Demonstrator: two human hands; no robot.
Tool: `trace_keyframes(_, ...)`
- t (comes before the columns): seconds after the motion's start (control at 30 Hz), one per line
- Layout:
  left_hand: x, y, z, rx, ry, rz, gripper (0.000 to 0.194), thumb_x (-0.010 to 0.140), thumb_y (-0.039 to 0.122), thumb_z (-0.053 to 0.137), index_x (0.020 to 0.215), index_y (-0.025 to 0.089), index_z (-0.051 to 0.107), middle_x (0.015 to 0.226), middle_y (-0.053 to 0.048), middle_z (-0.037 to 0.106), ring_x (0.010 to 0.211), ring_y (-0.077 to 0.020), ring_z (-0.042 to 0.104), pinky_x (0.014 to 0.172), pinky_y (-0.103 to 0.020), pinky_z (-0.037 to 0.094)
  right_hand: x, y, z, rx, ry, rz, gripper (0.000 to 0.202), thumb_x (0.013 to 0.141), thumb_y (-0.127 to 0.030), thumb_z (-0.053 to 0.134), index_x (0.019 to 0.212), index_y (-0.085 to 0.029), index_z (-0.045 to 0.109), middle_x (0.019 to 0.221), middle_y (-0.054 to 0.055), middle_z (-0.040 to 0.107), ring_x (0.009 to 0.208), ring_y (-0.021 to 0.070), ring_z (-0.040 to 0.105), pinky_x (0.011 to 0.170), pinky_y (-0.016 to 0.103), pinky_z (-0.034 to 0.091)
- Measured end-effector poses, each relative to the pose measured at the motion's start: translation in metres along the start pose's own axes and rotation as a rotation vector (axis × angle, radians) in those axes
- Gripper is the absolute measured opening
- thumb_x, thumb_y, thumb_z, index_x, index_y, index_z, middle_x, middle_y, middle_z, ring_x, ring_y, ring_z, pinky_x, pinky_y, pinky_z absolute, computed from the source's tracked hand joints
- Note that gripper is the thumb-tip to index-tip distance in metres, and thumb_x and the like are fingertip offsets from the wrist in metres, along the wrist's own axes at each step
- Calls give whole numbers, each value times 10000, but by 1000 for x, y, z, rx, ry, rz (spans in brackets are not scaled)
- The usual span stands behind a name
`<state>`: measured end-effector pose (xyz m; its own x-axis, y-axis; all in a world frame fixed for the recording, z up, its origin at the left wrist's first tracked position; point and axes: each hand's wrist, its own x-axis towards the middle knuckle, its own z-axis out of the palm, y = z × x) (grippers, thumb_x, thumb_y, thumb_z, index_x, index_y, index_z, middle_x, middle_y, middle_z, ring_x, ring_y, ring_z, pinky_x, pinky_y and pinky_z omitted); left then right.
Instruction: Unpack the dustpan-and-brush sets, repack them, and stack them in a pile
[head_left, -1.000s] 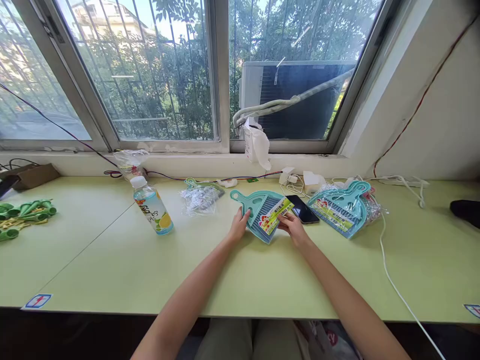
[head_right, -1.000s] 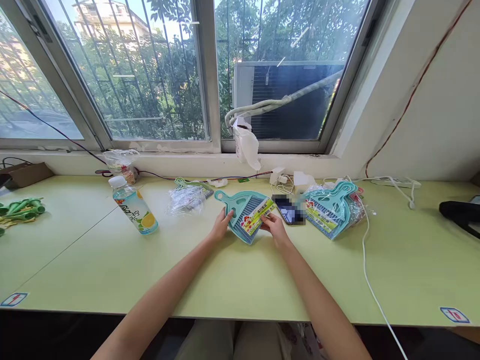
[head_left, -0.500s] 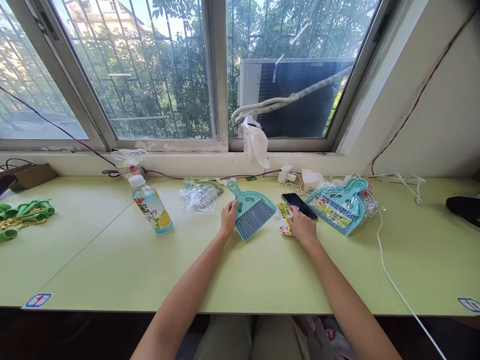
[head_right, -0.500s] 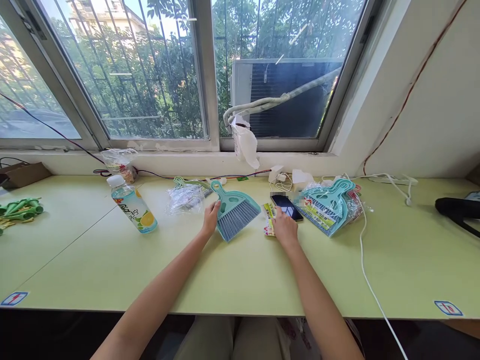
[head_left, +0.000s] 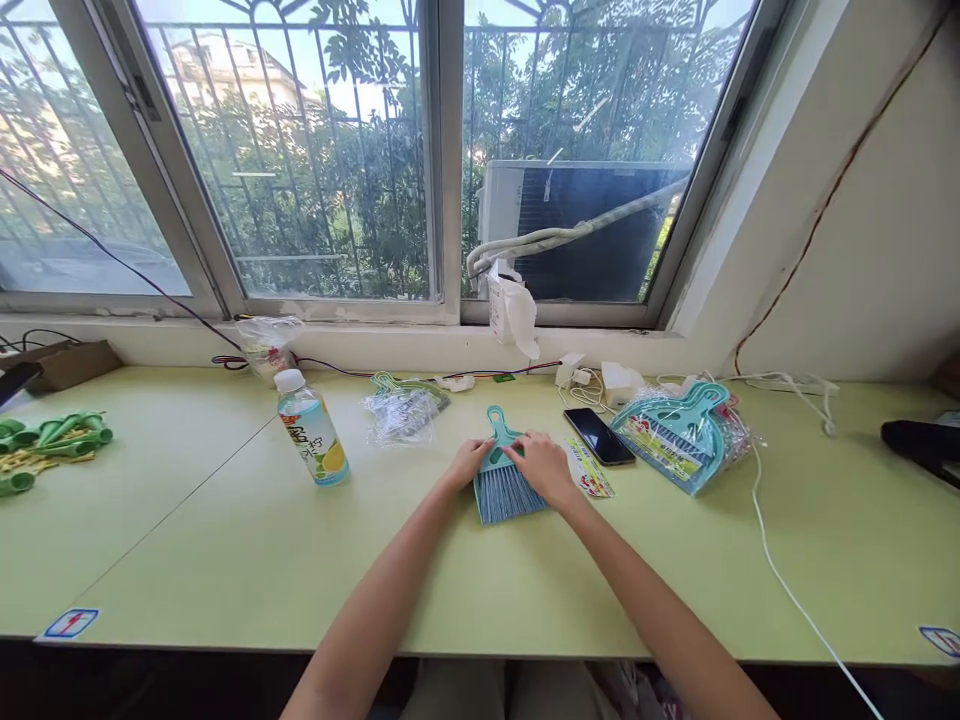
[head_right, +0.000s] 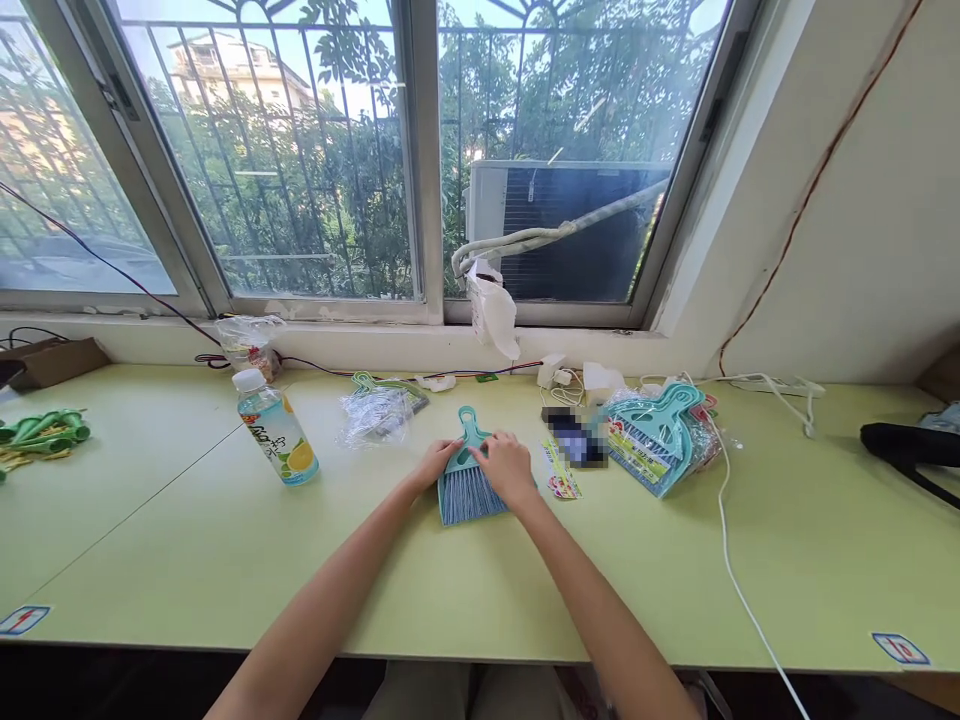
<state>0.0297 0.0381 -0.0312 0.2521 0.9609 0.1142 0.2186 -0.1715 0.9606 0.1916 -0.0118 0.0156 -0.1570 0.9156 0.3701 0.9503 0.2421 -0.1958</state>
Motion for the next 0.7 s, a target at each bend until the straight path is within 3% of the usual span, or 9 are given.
trace_keyframes(0.17,3,-8,-7,6,20,7,605,679,722,443,629,129,553,546,17,440,557,-119,390,551,-263,311,16,-29,11,-79,-74,119,290,849,-421,520,861,-173,669,993,121,642,950,237,585,718,292,414)
trace_keyframes(0.4,3,-6,-8,-51,-105,-36,627,629,748,503,604,125,569,537,11,485,543,-116,414,562,-265,322,10,-15,18,105,-82,258,233,771,-405,562,761,-195,664,908,67,653,825,179,612,675,252,398)
trace_keyframes(0.57,3,1,-9,-109,-138,-73,660,591,762,536,677,113,625,596,-21,569,579,-138,482,587,-273,370,12,-6,18,212,-57,282,210,727,-399,586,693,-202,648,854,40,661,776,159,602,649,241,379)
trace_keyframes(0.7,2,4,-10,-51,-131,-92,633,630,738,521,670,115,624,571,-17,552,568,-140,478,567,-269,362,16,-3,21,318,-58,307,180,674,-371,612,617,-201,619,819,20,661,735,145,574,622,232,355)
